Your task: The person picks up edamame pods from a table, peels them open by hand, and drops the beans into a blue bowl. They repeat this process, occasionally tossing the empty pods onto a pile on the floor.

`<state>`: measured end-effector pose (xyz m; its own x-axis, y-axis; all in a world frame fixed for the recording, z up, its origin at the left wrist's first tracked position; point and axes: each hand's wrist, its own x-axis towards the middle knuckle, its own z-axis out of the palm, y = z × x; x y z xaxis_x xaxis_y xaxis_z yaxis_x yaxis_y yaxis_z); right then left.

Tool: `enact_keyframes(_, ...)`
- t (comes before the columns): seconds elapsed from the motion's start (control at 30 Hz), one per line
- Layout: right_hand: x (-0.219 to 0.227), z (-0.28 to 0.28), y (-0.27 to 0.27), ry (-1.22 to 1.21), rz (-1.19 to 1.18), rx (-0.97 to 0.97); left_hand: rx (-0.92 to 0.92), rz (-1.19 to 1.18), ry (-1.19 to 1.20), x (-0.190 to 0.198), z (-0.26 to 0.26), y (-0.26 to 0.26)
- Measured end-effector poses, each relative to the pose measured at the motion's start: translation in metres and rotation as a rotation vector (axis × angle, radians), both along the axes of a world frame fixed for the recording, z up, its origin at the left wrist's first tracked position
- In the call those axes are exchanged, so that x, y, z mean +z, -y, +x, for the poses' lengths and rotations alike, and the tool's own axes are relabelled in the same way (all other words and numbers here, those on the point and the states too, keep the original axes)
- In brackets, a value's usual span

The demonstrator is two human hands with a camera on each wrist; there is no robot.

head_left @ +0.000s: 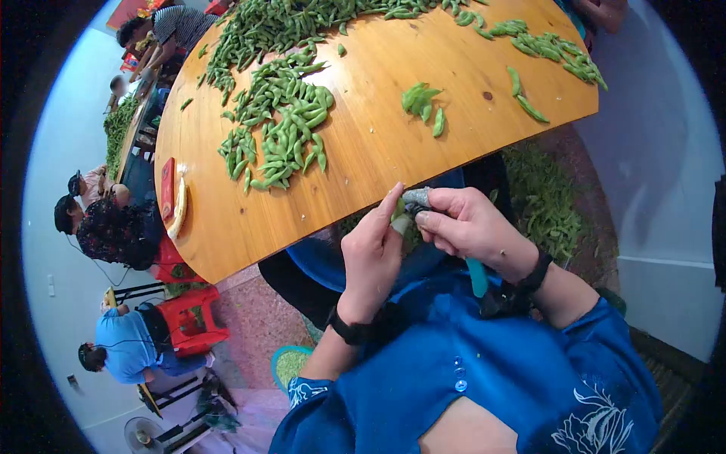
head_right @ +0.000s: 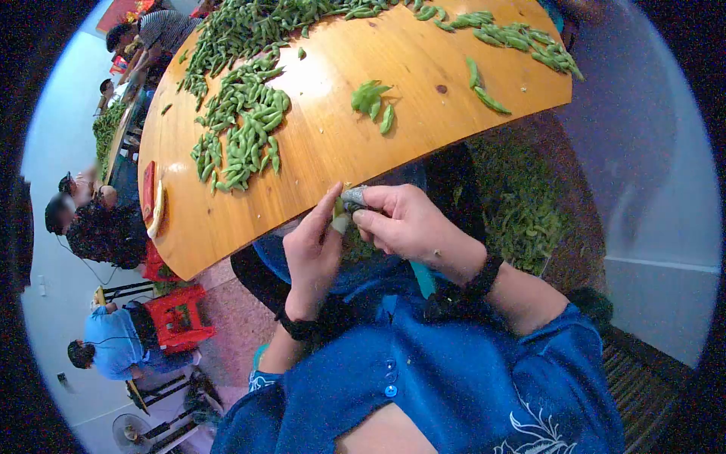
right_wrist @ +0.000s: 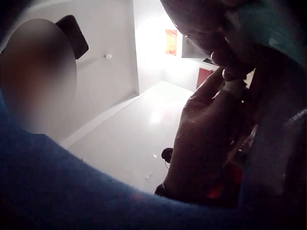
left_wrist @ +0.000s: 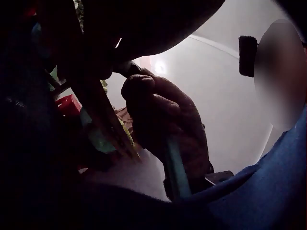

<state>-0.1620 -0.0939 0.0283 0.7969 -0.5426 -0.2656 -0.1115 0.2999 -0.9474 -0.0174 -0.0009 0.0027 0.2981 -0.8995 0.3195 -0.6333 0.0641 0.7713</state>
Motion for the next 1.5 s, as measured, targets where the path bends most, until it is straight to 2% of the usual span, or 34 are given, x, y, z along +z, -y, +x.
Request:
enact_keyframes(0.03, -0.002, 0.002, -0.002, 0.023, 0.053, -0.016, 0.0, -0.006, -0.001, 0.001, -0.001, -0.002)
enact_keyframes(0.1, -0.006, 0.005, -0.003, 0.042, 0.106, -0.033, 0.028, 0.105, -0.28, 0.002, -0.005, -0.007)
enact_keyframes(0.13, -0.008, 0.006, -0.003, 0.037, 0.157, -0.019, 0.028, 0.106, -0.286, -0.002, -0.004, -0.007)
enact_keyframes(0.2, -0.008, 0.006, -0.004, 0.03, 0.209, -0.003, -0.072, -0.085, -0.122, -0.009, 0.002, -0.007)
enact_keyframes(0.23, -0.006, 0.006, -0.003, 0.041, 0.233, 0.007, -0.07, -0.086, -0.124, -0.007, 0.004, -0.009)
enact_keyframes(0.3, -0.005, 0.007, -0.003, 0.048, 0.256, 0.022, -0.095, 0.143, -0.683, 0.0, 0.005, -0.014)
enact_keyframes(0.33, -0.005, 0.009, -0.004, 0.045, 0.224, 0.02, -0.092, 0.143, -0.686, 0.0, 0.007, -0.015)
enact_keyframes(0.4, -0.006, 0.012, -0.006, 0.037, 0.193, 0.023, -0.124, 0.182, -0.975, -0.002, 0.011, -0.016)
enact_keyframes(0.53, -0.008, 0.017, -0.006, 0.015, 0.141, 0.039, -0.14, 0.168, -1.136, -0.011, 0.018, -0.018)
enact_keyframes(0.6, -0.009, 0.017, -0.005, 0.006, 0.129, 0.05, -0.235, 0.103, -1.44, -0.016, 0.022, -0.019)
enact_keyframes(0.7, -0.008, 0.018, -0.004, -0.002, 0.147, 0.074, -0.273, 0.111, -1.503, -0.018, 0.024, -0.019)
enact_keyframes(0.8, -0.013, 0.021, -0.007, -0.066, 0.055, 0.032, -0.278, 0.14, -1.523, -0.023, 0.025, -0.017)
enact_keyframes(0.87, -0.024, 0.025, -0.014, 0.191, -0.508, -0.038, -0.214, 0.128, -1.524, -0.022, 0.021, -0.02)
enact_keyframes(0.9, -0.019, 0.023, -0.014, 0.191, -0.508, -0.034, -0.156, 0.125, -1.521, -0.022, 0.02, -0.022)
enact_keyframes(0.93, -0.01, 0.019, -0.013, 0.071, -0.584, 0.003, -0.155, 0.122, -1.522, -0.021, 0.021, -0.023)
enact_keyframes(0.97, -0.005, 0.017, -0.013, -0.049, -0.659, 0.041, -0.055, 0.127, -1.326, -0.02, 0.022, -0.025)
enact_keyframes(1.0, -0.006, 0.017, -0.013, -0.049, -0.659, 0.044, 0.042, 0.13, -1.128, -0.017, 0.022, -0.026)
enact_keyframes(1.03, -0.008, 0.017, -0.014, -0.024, -0.726, 0.005, 0.045, 0.128, -1.128, -0.012, 0.021, -0.027)
enact_keyframes(1.1, -0.01, 0.017, -0.013, 0.002, -0.79, -0.033, 0.083, 0.181, -0.82, -0.001, 0.019, -0.027)
enact_keyframes(1.13, -0.011, 0.017, -0.011, -0.027, -0.819, -0.043, 0.085, 0.181, -0.821, -0.002, 0.02, -0.028)
enact_keyframes(1.2, -0.011, 0.018, -0.009, -0.056, -0.848, -0.052, 0.022, 0.215, -0.855, -0.003, 0.022, -0.027)
enact_keyframes(1.27, -0.009, 0.021, -0.009, -0.007, -0.825, 0.04, 0.0, 0.19, -0.91, -0.004, 0.022, -0.026)
enact_keyframes(1.33, -0.006, 0.02, -0.01, -0.014, -0.814, 0.051, -0.022, 0.163, -0.963, -0.006, 0.025, -0.026)
enact_keyframes(1.4, -0.004, 0.02, -0.011, -0.023, -0.798, 0.068, -0.077, 0.142, -1.343, -0.015, 0.031, -0.026)
enact_keyframes(1.43, -0.003, 0.019, -0.011, -0.053, -0.754, 0.099, -0.075, 0.144, -1.344, -0.02, 0.032, -0.026)
enact_keyframes(1.5, -0.002, 0.018, -0.011, -0.086, -0.708, 0.128, -0.117, 0.085, -1.521, -0.025, 0.031, -0.025)
